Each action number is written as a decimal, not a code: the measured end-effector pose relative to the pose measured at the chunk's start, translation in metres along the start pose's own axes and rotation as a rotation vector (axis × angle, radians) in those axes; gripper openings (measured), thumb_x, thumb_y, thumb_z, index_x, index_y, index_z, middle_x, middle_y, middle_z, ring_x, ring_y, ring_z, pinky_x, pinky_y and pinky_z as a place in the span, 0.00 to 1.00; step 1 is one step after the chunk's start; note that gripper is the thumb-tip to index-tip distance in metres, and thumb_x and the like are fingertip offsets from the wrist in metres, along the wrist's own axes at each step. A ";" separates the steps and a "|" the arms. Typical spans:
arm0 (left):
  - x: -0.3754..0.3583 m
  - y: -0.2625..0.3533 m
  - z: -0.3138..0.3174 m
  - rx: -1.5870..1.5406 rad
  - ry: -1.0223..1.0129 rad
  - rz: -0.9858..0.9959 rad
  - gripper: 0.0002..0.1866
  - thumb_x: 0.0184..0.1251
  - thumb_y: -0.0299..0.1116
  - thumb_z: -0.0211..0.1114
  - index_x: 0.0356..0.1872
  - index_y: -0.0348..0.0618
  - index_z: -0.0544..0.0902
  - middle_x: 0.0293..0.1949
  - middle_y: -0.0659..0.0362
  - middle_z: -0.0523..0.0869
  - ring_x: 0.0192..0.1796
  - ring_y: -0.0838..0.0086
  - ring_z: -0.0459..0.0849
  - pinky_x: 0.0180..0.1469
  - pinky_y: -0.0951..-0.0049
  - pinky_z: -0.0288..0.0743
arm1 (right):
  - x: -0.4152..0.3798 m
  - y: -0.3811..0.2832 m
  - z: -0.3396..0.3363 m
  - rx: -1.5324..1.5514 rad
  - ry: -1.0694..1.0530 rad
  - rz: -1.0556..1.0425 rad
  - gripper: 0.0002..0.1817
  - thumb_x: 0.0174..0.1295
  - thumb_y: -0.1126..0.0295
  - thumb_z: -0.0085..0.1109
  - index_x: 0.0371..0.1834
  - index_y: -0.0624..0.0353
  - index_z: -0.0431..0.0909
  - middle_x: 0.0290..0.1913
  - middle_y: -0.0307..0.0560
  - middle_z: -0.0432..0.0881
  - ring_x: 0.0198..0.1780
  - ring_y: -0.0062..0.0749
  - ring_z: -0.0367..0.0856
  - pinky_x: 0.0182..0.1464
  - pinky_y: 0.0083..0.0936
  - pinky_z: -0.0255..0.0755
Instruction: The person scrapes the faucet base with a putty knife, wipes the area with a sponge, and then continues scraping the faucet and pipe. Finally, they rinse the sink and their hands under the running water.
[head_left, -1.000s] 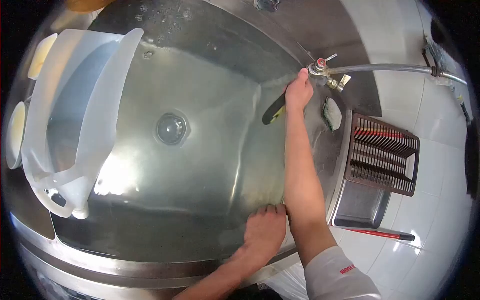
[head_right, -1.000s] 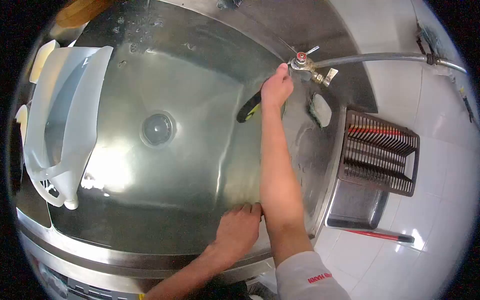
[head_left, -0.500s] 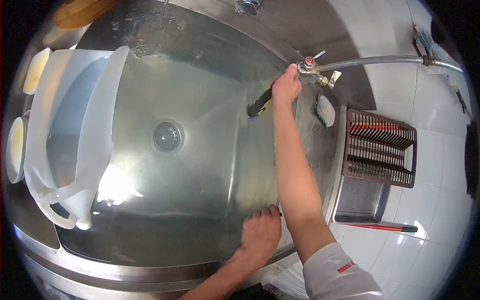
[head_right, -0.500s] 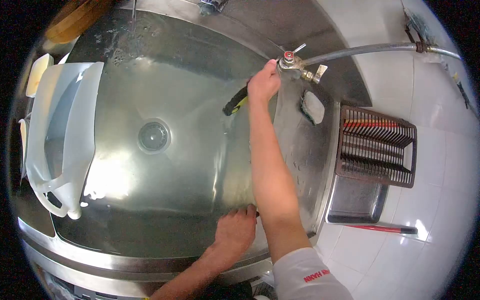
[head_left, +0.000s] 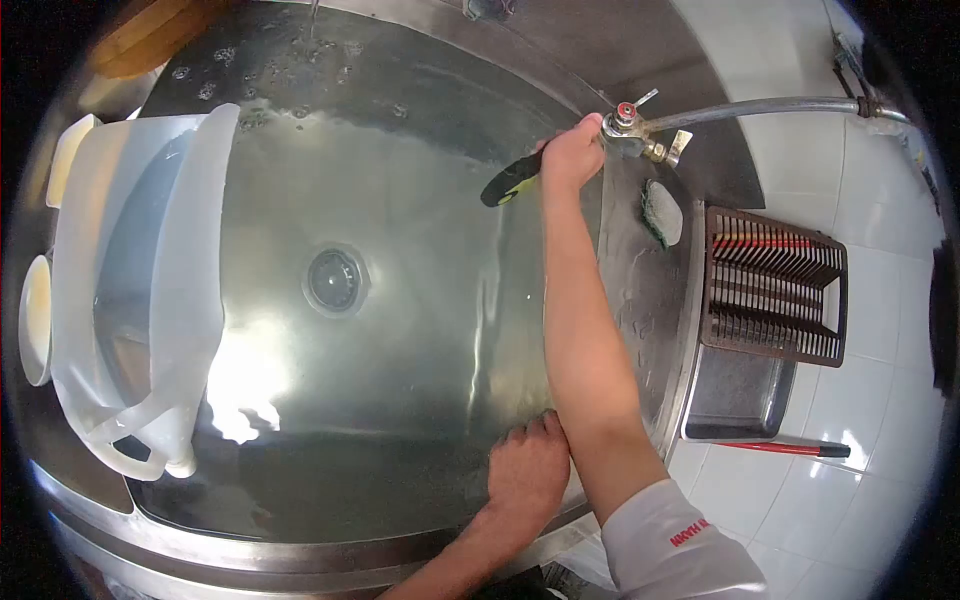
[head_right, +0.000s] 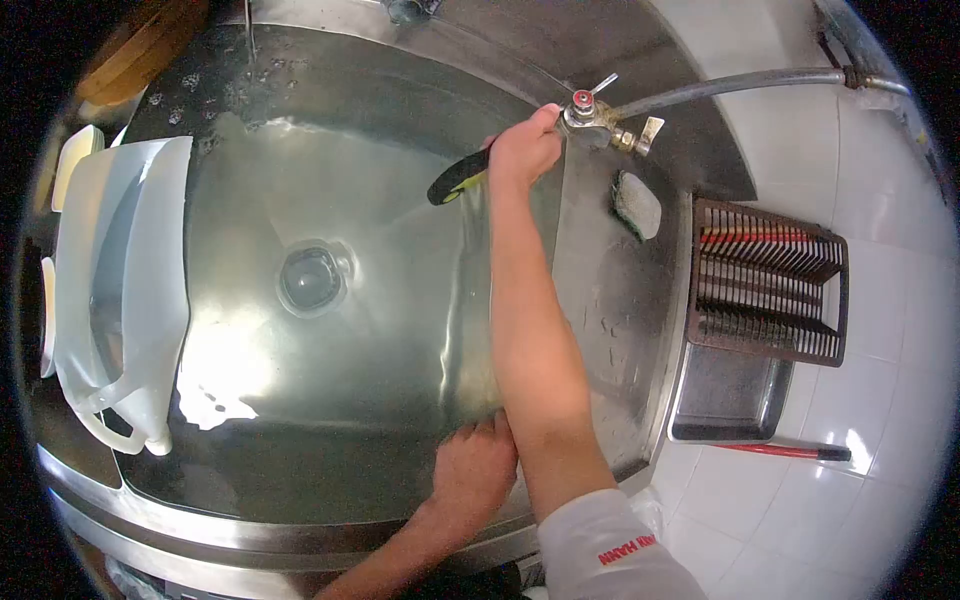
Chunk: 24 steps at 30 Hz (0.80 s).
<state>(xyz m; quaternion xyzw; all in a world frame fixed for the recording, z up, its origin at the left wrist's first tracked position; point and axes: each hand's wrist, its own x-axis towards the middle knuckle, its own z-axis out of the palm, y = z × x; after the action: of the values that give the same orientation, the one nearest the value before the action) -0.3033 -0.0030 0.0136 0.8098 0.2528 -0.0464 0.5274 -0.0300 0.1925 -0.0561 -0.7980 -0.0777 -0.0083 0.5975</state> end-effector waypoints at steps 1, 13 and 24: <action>0.000 0.001 -0.002 0.025 0.004 -0.015 0.03 0.62 0.29 0.60 0.34 0.43 0.78 0.32 0.55 0.86 0.36 0.62 0.90 0.36 0.63 0.85 | -0.002 -0.002 0.002 0.004 0.004 0.012 0.33 0.76 0.46 0.39 0.27 0.69 0.69 0.18 0.53 0.72 0.14 0.44 0.76 0.21 0.39 0.73; 0.006 -0.004 0.002 -0.062 0.098 -0.016 0.09 0.67 0.30 0.56 0.44 0.39 0.79 0.38 0.48 0.87 0.41 0.56 0.89 0.38 0.59 0.85 | 0.059 0.035 -0.007 0.305 -0.180 0.076 0.16 0.75 0.64 0.51 0.62 0.58 0.69 0.39 0.52 0.77 0.30 0.38 0.78 0.37 0.40 0.81; 0.001 0.010 -0.005 0.001 0.047 0.004 0.16 0.64 0.25 0.59 0.53 0.36 0.72 0.38 0.46 0.87 0.40 0.53 0.89 0.37 0.59 0.85 | -0.012 0.031 -0.120 0.083 -0.646 0.375 0.15 0.67 0.53 0.64 0.31 0.48 0.73 0.27 0.32 0.73 0.27 0.18 0.73 0.29 0.20 0.66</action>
<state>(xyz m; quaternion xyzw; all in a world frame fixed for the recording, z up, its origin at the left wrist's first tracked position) -0.2991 -0.0016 0.0241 0.8114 0.2638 -0.0264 0.5209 -0.0278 0.0677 -0.0522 -0.7351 -0.1150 0.3567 0.5650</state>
